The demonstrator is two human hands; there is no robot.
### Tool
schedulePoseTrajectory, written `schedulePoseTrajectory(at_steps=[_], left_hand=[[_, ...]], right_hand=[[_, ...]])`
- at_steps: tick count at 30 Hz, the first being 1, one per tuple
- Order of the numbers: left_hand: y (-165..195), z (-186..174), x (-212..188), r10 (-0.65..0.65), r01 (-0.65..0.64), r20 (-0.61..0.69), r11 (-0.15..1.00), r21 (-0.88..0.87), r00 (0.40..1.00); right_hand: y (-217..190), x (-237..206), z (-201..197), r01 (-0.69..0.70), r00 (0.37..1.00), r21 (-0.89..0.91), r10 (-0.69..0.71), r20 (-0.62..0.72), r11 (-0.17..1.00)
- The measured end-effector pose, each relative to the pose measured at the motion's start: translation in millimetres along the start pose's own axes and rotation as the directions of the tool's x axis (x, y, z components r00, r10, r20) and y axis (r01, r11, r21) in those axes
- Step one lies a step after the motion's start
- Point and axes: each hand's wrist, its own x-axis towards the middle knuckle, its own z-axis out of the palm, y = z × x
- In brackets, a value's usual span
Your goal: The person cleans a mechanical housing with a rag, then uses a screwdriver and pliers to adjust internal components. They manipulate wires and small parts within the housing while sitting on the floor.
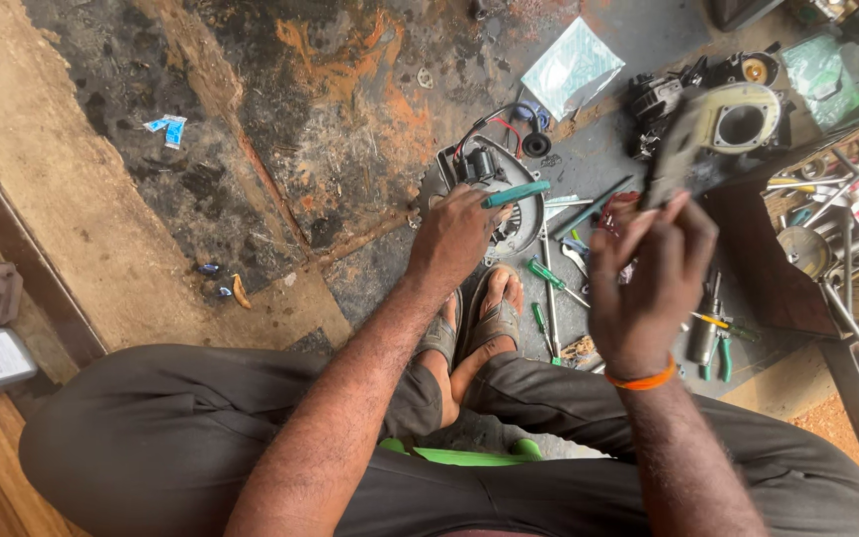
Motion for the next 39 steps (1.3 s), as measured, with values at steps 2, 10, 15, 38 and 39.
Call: schedulePoseTrajectory(at_steps=[2, 10, 15, 38, 39], left_hand=[[-1.1, 1.6, 0.8, 0.036, -0.035, -0.034, 0.999, 0.023, 0.999], [-6.8, 8.8, 3.5, -0.061, 0.059, 0.09, 0.998, 0.029, 0.994], [-4.7, 6.7, 4.1, 0.097, -0.091, -0.099, 0.994, 0.055, 0.99], [5.4, -9.8, 2.8, -0.071, 0.071, -0.001, 0.989, -0.127, 0.997], [5.2, -9.6, 2.6, -0.066, 0.067, 0.011, 0.991, -0.119, 0.998]], right_hand=[[-9.8, 7.9, -1.5, 0.064, 0.992, -0.215, -0.039, 0.12, 0.975], [-34.5, 17.7, -22.9, 0.089, 0.987, -0.149, -0.066, 0.149, 0.985], [-33.2, 23.2, -17.3, 0.112, 0.927, -0.31, 0.013, 0.375, 0.944], [-4.9, 0.3, -15.9, -0.327, 0.927, 0.045, 0.311, 0.207, 0.944], [-3.8, -0.7, -15.2, -0.329, 0.925, 0.036, 0.314, 0.214, 0.944]])
